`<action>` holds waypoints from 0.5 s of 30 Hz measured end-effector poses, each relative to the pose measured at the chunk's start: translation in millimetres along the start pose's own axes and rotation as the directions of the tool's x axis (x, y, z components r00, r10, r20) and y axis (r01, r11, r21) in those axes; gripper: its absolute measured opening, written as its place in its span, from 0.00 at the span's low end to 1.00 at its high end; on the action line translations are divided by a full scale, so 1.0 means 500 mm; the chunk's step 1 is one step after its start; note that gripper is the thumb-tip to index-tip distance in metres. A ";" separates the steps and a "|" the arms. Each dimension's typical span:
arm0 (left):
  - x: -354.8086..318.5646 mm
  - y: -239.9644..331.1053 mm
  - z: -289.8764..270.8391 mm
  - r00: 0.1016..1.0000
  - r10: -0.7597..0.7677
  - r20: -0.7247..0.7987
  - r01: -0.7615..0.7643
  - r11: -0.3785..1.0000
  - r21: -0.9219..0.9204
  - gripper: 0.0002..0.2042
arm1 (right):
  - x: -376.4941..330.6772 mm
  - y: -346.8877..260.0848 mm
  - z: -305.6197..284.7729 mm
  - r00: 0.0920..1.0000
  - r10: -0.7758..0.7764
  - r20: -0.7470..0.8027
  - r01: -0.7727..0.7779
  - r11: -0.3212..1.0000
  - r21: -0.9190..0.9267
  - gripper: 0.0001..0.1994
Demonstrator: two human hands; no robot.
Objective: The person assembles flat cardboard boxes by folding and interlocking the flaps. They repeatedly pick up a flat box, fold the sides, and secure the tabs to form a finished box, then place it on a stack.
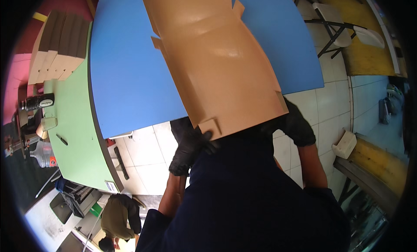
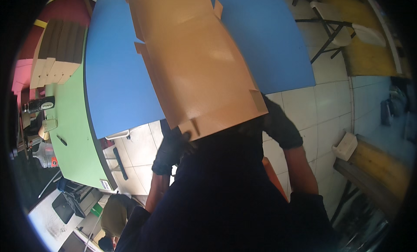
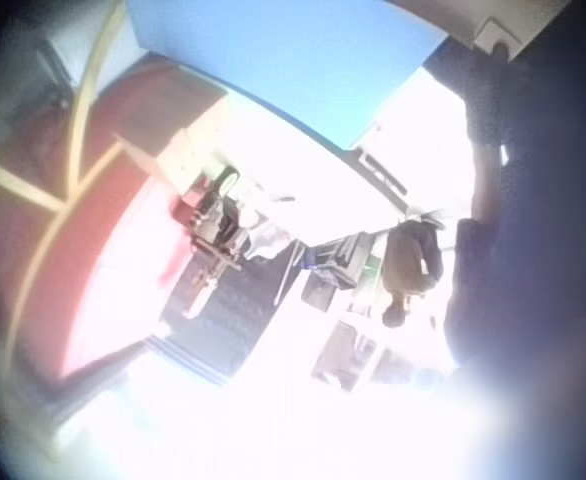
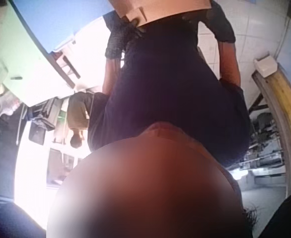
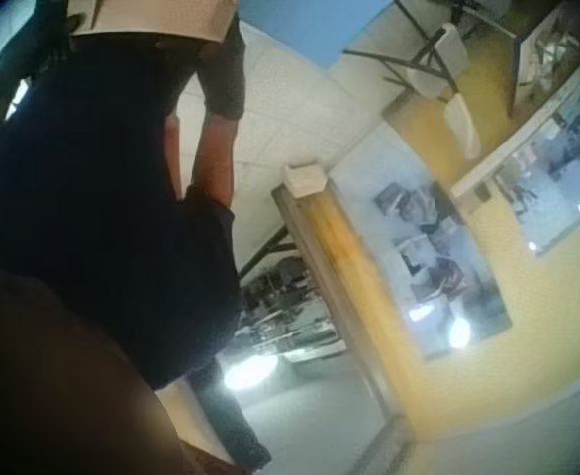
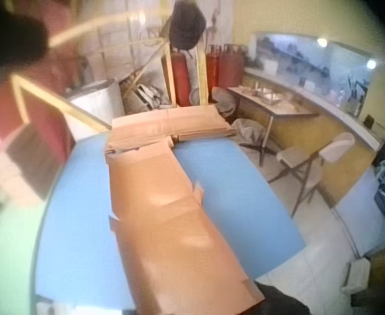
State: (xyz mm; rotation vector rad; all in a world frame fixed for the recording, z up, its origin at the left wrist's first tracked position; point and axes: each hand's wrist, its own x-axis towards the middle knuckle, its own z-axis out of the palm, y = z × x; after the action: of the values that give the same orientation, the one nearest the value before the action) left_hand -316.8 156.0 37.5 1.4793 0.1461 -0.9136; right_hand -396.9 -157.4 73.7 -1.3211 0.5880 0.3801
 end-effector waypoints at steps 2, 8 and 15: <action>0.025 -0.022 0.012 0.963 -0.146 0.227 0.141 0.989 0.039 0.21 | 0.011 0.033 0.010 0.982 -0.164 -0.092 0.155 0.983 -0.099 0.30; 0.080 0.000 0.089 0.497 0.412 0.764 -0.591 0.805 -0.049 0.14 | -0.040 0.049 -0.025 0.879 -0.339 -0.334 0.346 0.937 -0.042 0.26; -0.050 0.402 0.247 0.006 0.816 0.578 -0.892 -0.256 0.371 0.43 | -0.384 -0.262 -0.261 0.628 -0.537 -0.563 -0.347 0.454 -0.821 0.26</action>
State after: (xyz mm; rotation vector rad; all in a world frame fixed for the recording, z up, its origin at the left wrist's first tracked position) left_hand -267.3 24.0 228.6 1.6254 -1.4857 0.3758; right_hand -498.9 -299.9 274.6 -2.6621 1.1106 -0.1082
